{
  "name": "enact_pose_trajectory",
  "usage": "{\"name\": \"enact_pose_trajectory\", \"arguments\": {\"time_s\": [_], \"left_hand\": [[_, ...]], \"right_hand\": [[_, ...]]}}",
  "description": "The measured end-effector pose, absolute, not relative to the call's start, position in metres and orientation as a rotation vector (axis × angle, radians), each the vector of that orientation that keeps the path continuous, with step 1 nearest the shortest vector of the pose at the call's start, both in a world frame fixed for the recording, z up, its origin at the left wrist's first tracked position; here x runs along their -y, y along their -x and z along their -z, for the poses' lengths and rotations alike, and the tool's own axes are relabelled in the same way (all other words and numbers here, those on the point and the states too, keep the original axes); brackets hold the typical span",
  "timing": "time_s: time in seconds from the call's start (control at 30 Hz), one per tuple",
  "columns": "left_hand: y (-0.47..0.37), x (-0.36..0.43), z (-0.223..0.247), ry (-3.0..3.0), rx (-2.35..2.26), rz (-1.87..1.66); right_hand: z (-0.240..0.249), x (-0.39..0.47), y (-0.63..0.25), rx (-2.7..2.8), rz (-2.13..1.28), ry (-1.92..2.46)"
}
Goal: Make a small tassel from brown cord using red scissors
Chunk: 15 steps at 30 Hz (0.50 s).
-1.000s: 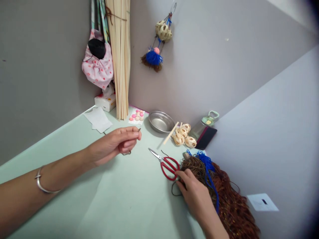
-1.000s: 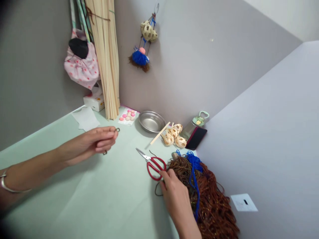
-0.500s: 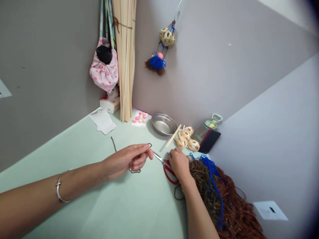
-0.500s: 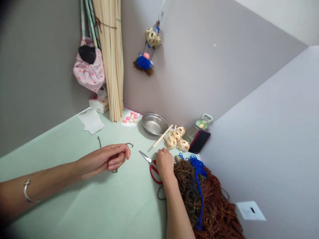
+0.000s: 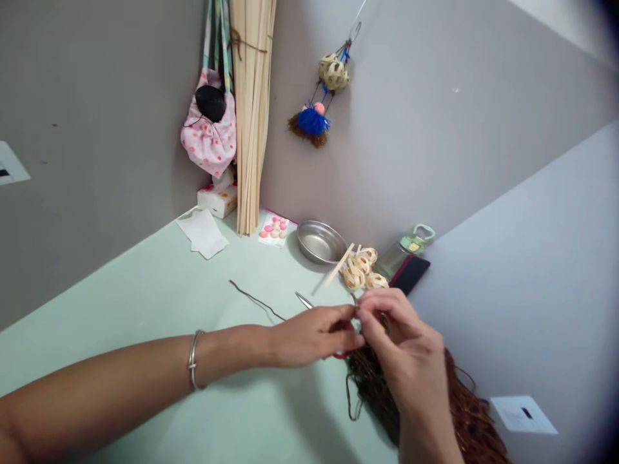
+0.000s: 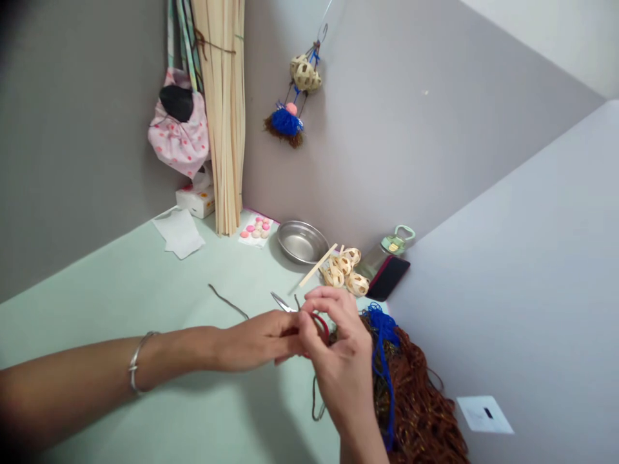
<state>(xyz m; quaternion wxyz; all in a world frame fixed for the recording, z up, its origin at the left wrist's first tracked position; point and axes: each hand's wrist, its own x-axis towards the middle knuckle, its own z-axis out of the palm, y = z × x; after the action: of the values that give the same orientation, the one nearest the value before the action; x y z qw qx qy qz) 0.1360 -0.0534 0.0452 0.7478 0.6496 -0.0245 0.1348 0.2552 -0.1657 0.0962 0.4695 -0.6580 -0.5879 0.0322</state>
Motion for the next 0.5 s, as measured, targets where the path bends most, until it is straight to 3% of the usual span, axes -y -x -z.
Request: {"name": "enact_pose_trajectory", "arguments": {"time_s": [0.17,0.27,0.37,0.5], "left_hand": [[-0.128,0.035,-0.049,-1.502,-0.013,-0.373],[-0.107,-0.008,-0.063,-1.478,-0.12,-0.572],[-0.074,-0.051,-0.092,-1.18,-0.153,-0.897],[-0.011,-0.092,-0.127,-0.794,-0.047,-1.213]], "right_hand": [[-0.062,0.154,-0.253,1.435,-0.096,1.673],[-0.025,0.165,-0.286,1.582,-0.242,2.002],[0.009,0.198,-0.341,1.682,0.098,2.477],[0.028,0.252,-0.415,1.368,0.189,2.818]]}}
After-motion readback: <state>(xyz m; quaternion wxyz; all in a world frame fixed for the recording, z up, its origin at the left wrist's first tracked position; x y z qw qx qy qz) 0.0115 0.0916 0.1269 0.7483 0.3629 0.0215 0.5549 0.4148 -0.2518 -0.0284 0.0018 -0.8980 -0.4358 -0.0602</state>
